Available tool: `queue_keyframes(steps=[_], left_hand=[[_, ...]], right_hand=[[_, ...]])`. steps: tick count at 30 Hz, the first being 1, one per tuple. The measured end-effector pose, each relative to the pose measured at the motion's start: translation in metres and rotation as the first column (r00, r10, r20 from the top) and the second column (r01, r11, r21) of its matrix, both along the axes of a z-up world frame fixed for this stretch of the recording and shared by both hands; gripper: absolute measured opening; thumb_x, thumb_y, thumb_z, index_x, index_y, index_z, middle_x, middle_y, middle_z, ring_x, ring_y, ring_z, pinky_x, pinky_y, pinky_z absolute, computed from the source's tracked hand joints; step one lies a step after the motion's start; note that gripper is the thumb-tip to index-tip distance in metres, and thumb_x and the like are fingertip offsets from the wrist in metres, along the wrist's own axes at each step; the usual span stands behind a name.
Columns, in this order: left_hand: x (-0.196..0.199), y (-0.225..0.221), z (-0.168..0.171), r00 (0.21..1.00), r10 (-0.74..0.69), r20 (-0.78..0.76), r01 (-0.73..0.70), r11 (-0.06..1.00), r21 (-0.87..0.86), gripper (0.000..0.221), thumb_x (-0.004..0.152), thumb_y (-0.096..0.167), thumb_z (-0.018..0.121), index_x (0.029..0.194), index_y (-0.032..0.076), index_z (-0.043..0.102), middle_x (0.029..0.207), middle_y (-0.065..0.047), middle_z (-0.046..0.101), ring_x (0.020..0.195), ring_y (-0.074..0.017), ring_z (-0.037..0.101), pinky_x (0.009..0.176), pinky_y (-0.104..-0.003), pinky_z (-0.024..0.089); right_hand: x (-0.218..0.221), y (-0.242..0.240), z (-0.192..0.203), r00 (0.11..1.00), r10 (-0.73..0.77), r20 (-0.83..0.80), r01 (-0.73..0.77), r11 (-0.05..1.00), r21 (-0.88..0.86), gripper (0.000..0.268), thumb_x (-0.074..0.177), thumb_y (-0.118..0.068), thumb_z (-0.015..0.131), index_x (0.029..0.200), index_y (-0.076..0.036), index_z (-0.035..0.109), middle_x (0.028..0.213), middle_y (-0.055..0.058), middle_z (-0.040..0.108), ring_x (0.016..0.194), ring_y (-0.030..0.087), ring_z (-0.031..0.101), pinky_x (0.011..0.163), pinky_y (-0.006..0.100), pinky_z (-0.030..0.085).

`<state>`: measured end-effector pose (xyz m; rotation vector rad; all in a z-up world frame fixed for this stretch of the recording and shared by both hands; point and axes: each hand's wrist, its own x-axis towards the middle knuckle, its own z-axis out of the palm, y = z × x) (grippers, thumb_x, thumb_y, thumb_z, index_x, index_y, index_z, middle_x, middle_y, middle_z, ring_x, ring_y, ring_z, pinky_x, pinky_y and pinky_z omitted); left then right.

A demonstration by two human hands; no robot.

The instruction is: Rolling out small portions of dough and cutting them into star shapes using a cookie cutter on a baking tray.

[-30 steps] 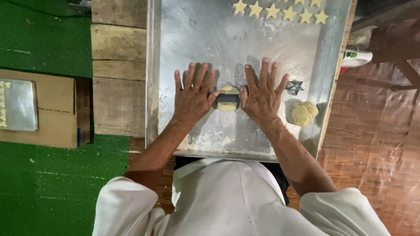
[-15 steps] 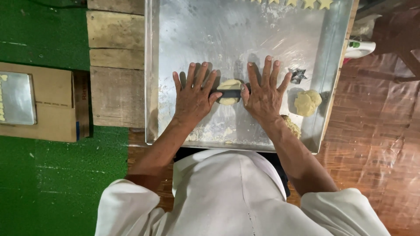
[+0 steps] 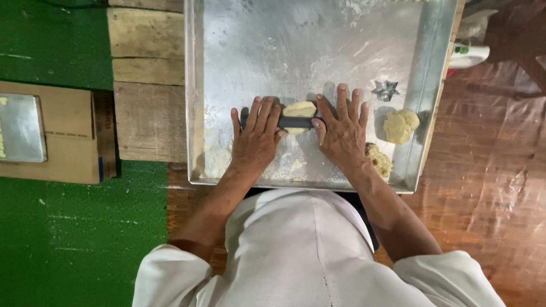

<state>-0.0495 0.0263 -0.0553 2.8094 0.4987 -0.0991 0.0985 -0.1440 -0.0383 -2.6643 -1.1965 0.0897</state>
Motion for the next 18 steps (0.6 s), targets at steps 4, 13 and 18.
queue_keyframes(steps=[4,13,18], left_hand=[[-0.007,-0.001,-0.002,1.0,-0.003,0.002,0.003,0.999,-0.047,0.057,0.113,0.044,0.034,0.164,0.019,0.026,0.172,-0.005,0.02,0.159,-0.025,0.01,0.122,-0.065,-0.004],[-0.029,-0.011,-0.006,0.999,-0.031,0.019,0.033,0.995,-0.095,0.065,0.109,0.045,0.04,0.166,0.019,0.022,0.17,-0.007,0.024,0.158,-0.0271,0.015,0.123,-0.061,-0.008],[-0.043,-0.02,-0.013,0.997,-0.034,0.076,0.042,0.993,-0.11,0.069,0.108,0.05,0.04,0.166,0.017,0.021,0.168,-0.01,0.026,0.157,-0.0307,0.016,0.122,-0.062,-0.009]], right_hand=[[-0.003,-0.002,0.004,1.0,-0.001,-0.012,0.0,1.0,-0.02,0.057,0.111,-0.054,0.032,0.16,-0.027,0.046,0.167,0.022,0.029,0.151,0.052,0.023,0.119,0.066,0.016],[-0.018,-0.017,0.005,0.999,-0.01,-0.051,0.009,0.999,-0.034,0.057,0.11,-0.054,0.033,0.162,-0.03,0.04,0.168,0.021,0.028,0.154,0.049,0.017,0.121,0.061,0.007],[-0.028,-0.023,0.005,0.998,-0.006,-0.057,0.004,0.999,-0.036,0.058,0.111,-0.047,0.038,0.164,-0.026,0.035,0.168,0.022,0.028,0.154,0.048,0.018,0.12,0.06,0.01]])
